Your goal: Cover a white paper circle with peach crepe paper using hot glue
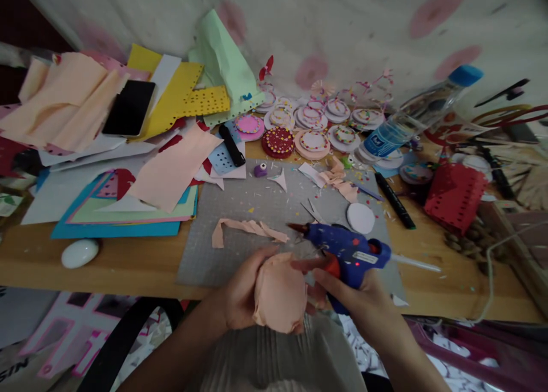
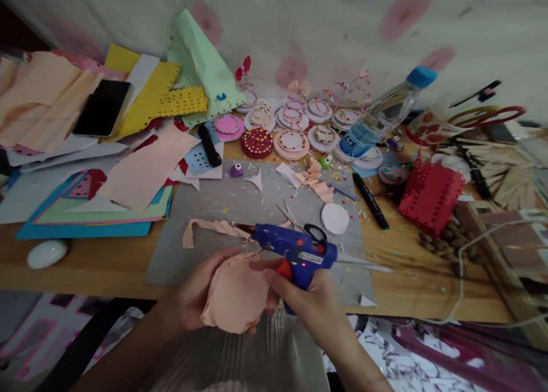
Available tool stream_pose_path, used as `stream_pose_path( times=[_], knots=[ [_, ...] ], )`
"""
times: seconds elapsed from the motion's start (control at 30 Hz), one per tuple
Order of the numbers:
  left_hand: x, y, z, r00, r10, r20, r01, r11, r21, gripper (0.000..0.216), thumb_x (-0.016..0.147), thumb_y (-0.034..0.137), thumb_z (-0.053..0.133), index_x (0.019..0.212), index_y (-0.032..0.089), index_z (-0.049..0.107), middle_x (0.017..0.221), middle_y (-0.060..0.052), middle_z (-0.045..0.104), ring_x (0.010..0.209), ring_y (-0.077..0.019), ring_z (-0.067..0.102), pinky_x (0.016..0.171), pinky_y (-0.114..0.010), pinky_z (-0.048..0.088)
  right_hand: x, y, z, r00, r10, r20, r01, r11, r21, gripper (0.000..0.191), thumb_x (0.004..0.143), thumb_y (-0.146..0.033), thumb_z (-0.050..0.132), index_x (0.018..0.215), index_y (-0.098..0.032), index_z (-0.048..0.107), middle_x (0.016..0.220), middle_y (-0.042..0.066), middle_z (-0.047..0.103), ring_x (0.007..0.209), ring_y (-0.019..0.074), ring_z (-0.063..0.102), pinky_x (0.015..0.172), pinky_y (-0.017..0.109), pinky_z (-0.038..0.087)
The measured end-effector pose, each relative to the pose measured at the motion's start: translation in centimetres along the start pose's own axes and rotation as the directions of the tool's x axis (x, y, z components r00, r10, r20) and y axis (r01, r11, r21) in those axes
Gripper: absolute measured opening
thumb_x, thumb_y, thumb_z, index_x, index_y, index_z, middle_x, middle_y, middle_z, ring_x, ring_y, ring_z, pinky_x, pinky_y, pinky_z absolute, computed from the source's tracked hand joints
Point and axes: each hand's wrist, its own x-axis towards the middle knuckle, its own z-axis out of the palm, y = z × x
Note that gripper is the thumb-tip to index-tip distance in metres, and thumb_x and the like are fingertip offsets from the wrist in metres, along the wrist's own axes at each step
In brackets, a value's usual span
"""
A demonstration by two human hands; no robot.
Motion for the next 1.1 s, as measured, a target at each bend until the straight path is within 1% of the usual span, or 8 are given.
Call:
stream_pose_path(
  times=[0.1, 0.27, 0.33, 0.43, 0.5, 0.63, 0.9, 1.1],
  knots=[
    [0.5, -0.6, -0.4, 0.998, -0.006, 0.058, 0.006, 1.000, -0.004, 0.068, 0.083, 0.071, 0.037, 0.109, 0.014, 0.066, 0.082, -0.012, 0.070, 0.071, -0.0247, 0.068, 0.059, -0.032, 0.050, 0.3, 0.2, 1.1, 0.997, 0.027, 0.076, -0.032, 0.997, 0.075, 0.035, 0.078, -0.052, 0.069, 0.070, -0.017, 0.064, 0.052, 0.000, 0.059, 0.041, 0.0118, 0.053, 0.040, 0.024, 0.046],
    [0.5, -0.7, -0.1, 0.994, -0.066, 0.090, 0.065, 0.998, 0.020, 0.086, 0.079, 0.084, 0.025, 0.110, 0.014, 0.066, 0.090, -0.015, 0.071, 0.080, -0.0302, 0.069, 0.063, -0.036, 0.051, 0.2, -0.1, 1.4, 0.994, 0.101, 0.042, -0.106, 0.983, 0.147, 0.039, 0.077, -0.050, 0.071, 0.098, -0.017, 0.069, 0.054, -0.003, 0.056, 0.037, 0.0107, 0.050, 0.034, 0.022, 0.040],
    [0.4, -0.6, 0.1, 0.991, -0.078, 0.106, 0.075, 0.997, 0.033, 0.092, 0.076, 0.087, 0.021, 0.109, 0.015, 0.066, 0.094, -0.016, 0.071, 0.086, -0.0331, 0.069, 0.068, -0.040, 0.052, 0.1, -0.4, 1.4, 0.994, 0.107, 0.008, -0.107, 0.985, 0.135, 0.041, 0.078, -0.050, 0.070, 0.102, -0.017, 0.069, 0.053, -0.004, 0.056, 0.035, 0.0102, 0.048, 0.032, 0.022, 0.038],
    [0.3, -0.4, 0.0, 0.991, -0.087, 0.099, 0.085, 0.996, 0.032, 0.094, 0.074, 0.090, 0.021, 0.109, 0.015, 0.067, 0.098, -0.016, 0.072, 0.092, -0.0351, 0.069, 0.074, -0.044, 0.052, 0.2, -0.9, 1.3, 0.994, 0.064, -0.083, -0.059, 0.997, 0.056, 0.036, 0.073, -0.046, 0.075, 0.096, -0.019, 0.068, 0.054, -0.005, 0.055, 0.040, 0.0104, 0.051, 0.037, 0.022, 0.043],
    [0.2, -0.3, -0.1, 0.994, -0.097, 0.051, 0.096, 0.995, 0.030, 0.094, 0.074, 0.090, 0.024, 0.108, 0.014, 0.068, 0.099, -0.016, 0.073, 0.094, -0.0355, 0.069, 0.077, -0.043, 0.051, 0.5, -1.1, 1.1, 0.994, 0.040, -0.099, -0.040, 0.999, 0.005, 0.031, 0.069, -0.042, 0.079, 0.087, -0.019, 0.067, 0.053, -0.007, 0.052, 0.042, 0.0097, 0.052, 0.041, 0.021, 0.044],
    [0.0, -0.1, -0.2, 0.993, -0.116, -0.020, 0.116, 0.993, 0.014, 0.092, 0.077, 0.087, 0.027, 0.109, 0.012, 0.069, 0.100, -0.015, 0.073, 0.097, -0.0342, 0.068, 0.083, -0.040, 0.048, 1.0, -0.8, 0.6, 0.992, 0.117, 0.037, -0.118, 0.992, 0.042, 0.031, 0.068, -0.042, 0.081, 0.079, -0.018, 0.065, 0.050, -0.005, 0.056, 0.040, 0.0078, 0.051, 0.041, 0.019, 0.038],
    [0.1, -0.3, 0.2, 0.987, -0.117, 0.112, 0.117, 0.993, 0.007, 0.093, 0.078, 0.087, 0.023, 0.116, 0.012, 0.065, 0.104, -0.017, 0.071, 0.102, -0.0359, 0.066, 0.088, -0.043, 0.045, 1.3, 0.3, 0.3, 0.994, 0.107, 0.018, -0.108, 0.991, 0.082, 0.030, 0.072, -0.043, 0.077, 0.072, -0.017, 0.063, 0.051, -0.003, 0.056, 0.036, 0.0077, 0.046, 0.036, 0.020, 0.036],
    [0.3, -0.9, -0.2, 0.966, -0.146, 0.213, 0.129, 0.987, 0.093, 0.073, 0.074, 0.073, 0.046, 0.113, 0.013, 0.064, 0.104, -0.016, 0.070, 0.099, -0.0374, 0.065, 0.082, -0.045, 0.048, 1.2, 0.1, 0.7, 0.993, 0.119, 0.017, -0.120, 0.981, 0.154, 0.030, 0.069, -0.041, 0.079, 0.070, -0.017, 0.061, 0.051, -0.004, 0.054, 0.040, 0.0082, 0.045, 0.038, 0.020, 0.038]
  ],
)
